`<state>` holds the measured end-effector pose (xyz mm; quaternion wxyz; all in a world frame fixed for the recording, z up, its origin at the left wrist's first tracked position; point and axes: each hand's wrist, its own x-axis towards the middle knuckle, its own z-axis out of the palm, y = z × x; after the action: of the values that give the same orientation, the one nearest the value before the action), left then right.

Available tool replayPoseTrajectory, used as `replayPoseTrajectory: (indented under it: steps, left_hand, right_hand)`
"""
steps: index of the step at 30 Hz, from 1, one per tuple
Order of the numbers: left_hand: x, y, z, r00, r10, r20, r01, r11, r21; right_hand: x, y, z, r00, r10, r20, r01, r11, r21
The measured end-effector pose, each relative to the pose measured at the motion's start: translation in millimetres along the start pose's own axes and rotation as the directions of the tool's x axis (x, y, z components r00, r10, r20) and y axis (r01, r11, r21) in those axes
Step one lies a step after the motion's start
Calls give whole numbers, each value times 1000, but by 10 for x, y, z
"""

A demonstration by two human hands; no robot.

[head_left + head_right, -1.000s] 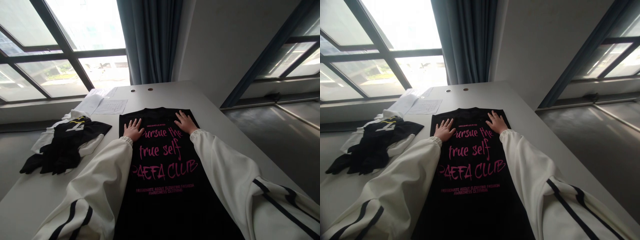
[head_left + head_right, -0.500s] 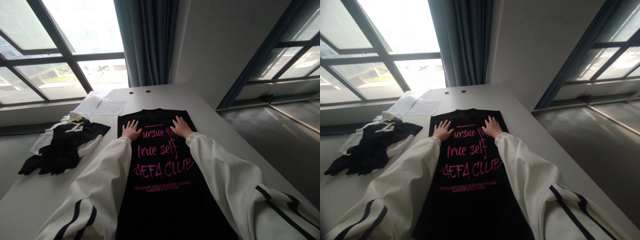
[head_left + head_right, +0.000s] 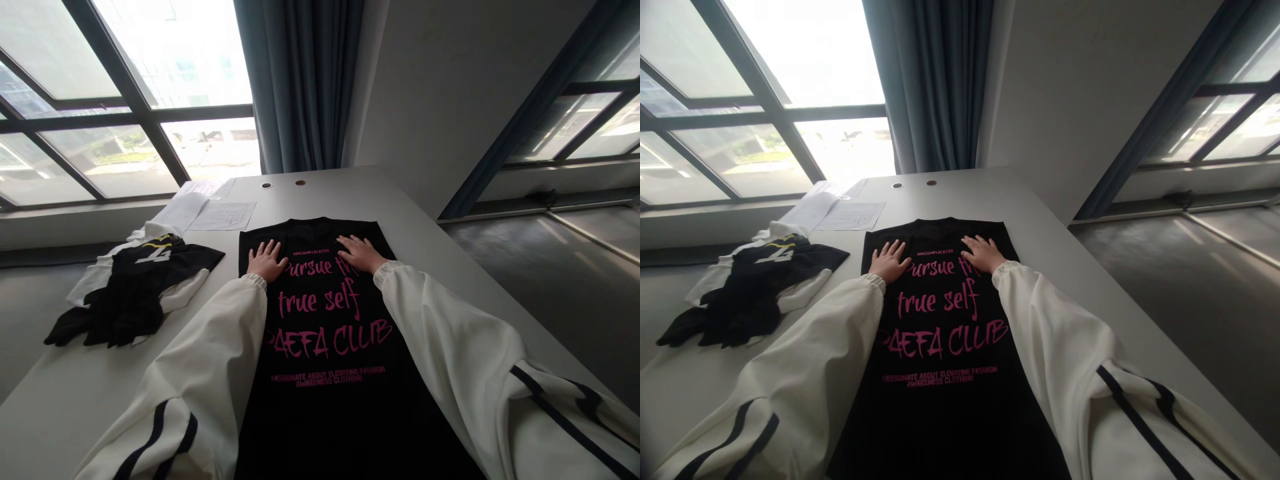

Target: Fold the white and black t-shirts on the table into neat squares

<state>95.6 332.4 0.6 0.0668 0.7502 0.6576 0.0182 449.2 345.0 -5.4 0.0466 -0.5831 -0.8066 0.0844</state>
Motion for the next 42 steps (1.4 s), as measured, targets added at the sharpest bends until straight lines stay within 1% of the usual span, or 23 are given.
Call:
replayPoseTrajectory:
  steps: [3, 5, 7, 11, 12, 16, 19, 23, 27, 29, 31, 33, 35, 37, 39, 42]
  left_hand:
    - [3, -6, 0, 1000, 1, -1, -1, 1000, 3]
    - [9, -14, 6, 1000, 2, -1, -2, 1000, 10]
    - [15, -21, 13, 1000, 3, 2, -3, 1000, 14]
    - [25, -28, 24, 1000, 0, 0, 0, 1000, 11]
    - [28, -29, 25, 1000, -1, -5, 1, 1000, 11]
    - [34, -30, 24, 1000, 2, -10, -2, 1000, 5]
    - [30, -27, 29, 1000, 2, -5, -2, 1000, 0]
    - [31, -35, 30, 1000, 2, -9, -2, 1000, 7]
    - [73, -4, -52, 998, -6, 69, 4, 1000, 24]
    - [101, 71, -116, 993, -29, 112, 25, 999, 43]
    - [115, 196, -155, 991, -71, 115, 64, 996, 61]
    - [96, 359, -143, 988, -121, 92, 115, 991, 70]
    - [30, 532, -77, 987, -146, 64, 142, 988, 65]
    - [-77, 688, 13, 991, -126, 34, 124, 991, 53]
    - [-202, 807, 85, 997, -71, -24, 72, 997, 40]
    - [-380, 902, 107, 997, 16, -78, -15, 1000, 21]
  right_hand:
    - [33, -61, 45, 996, 56, -63, -59, 997, -49]
    - [46, -97, 63, 994, 75, -77, -80, 995, -66]
    - [53, -109, 59, 995, 78, -63, -82, 995, -55]
    - [44, -82, 15, 996, 92, 13, -92, 996, -6]
    - [34, -74, 10, 994, 108, 4, -108, 994, 0]
    - [-38, -56, 53, 967, 227, -118, -230, 973, -13]
    - [-77, -56, 106, 950, 286, -127, -290, 957, -12]
    - [-70, -55, 124, 951, 285, -124, -288, 957, -13]
    - [-54, -50, 115, 951, 279, -131, -283, 959, -8]
    - [-55, -53, 112, 950, 281, -139, -284, 959, -4]
    - [-62, -62, 108, 948, 283, -146, -287, 958, -3]
    - [-70, -74, 103, 949, 280, -147, -284, 959, -4]
    - [-76, -83, 99, 950, 276, -144, -280, 960, -7]
    - [-76, -84, 100, 950, 276, -148, -281, 960, -12]
    - [-70, -79, 109, 946, 280, -165, -287, 958, -18]
    - [-60, -65, 131, 943, 281, -178, -289, 957, -23]
